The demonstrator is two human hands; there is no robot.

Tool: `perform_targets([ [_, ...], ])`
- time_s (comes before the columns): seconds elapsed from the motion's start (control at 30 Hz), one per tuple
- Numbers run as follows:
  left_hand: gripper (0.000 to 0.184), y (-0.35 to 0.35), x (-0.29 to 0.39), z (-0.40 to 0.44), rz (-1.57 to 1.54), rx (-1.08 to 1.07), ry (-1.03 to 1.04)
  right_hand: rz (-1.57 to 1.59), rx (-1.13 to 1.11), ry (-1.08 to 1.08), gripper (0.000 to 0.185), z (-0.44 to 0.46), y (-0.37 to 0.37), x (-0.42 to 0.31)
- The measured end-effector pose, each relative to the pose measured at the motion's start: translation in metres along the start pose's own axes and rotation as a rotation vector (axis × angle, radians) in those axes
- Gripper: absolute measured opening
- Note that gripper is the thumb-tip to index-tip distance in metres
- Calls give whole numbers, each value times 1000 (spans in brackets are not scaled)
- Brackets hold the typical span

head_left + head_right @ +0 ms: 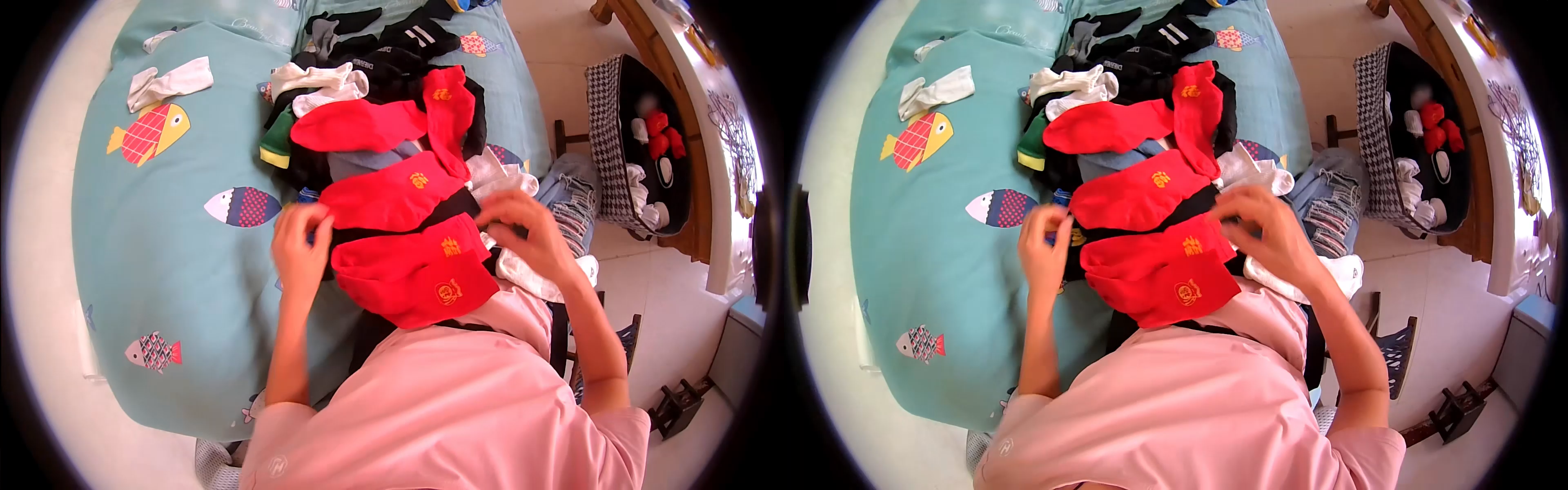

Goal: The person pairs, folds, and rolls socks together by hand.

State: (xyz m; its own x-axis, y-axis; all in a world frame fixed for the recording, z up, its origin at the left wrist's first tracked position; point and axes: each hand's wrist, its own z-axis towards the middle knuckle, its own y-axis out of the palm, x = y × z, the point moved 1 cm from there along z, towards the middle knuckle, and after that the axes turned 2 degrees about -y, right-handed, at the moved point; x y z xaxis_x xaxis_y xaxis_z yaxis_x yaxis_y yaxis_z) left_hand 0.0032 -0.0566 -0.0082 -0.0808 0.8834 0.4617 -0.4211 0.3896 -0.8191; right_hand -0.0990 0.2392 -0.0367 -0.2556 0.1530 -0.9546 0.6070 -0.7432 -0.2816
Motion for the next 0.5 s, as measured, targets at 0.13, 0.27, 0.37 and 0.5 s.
perform_targets([
  [0.13,44,65,34,75,148,-111,401,147,9,56,12,35,3,-18],
  [0.27,27,88,-18,108,-18,-79,187,299,90,143,11,19,3,-10],
  [0.37,20,48,-13,114,-373,-71,-79,445,125,257,16,8,1,12],
  [0.5,25,-6,33,103,-1195,-349,-498,523,55,262,42,29,8,-9],
])
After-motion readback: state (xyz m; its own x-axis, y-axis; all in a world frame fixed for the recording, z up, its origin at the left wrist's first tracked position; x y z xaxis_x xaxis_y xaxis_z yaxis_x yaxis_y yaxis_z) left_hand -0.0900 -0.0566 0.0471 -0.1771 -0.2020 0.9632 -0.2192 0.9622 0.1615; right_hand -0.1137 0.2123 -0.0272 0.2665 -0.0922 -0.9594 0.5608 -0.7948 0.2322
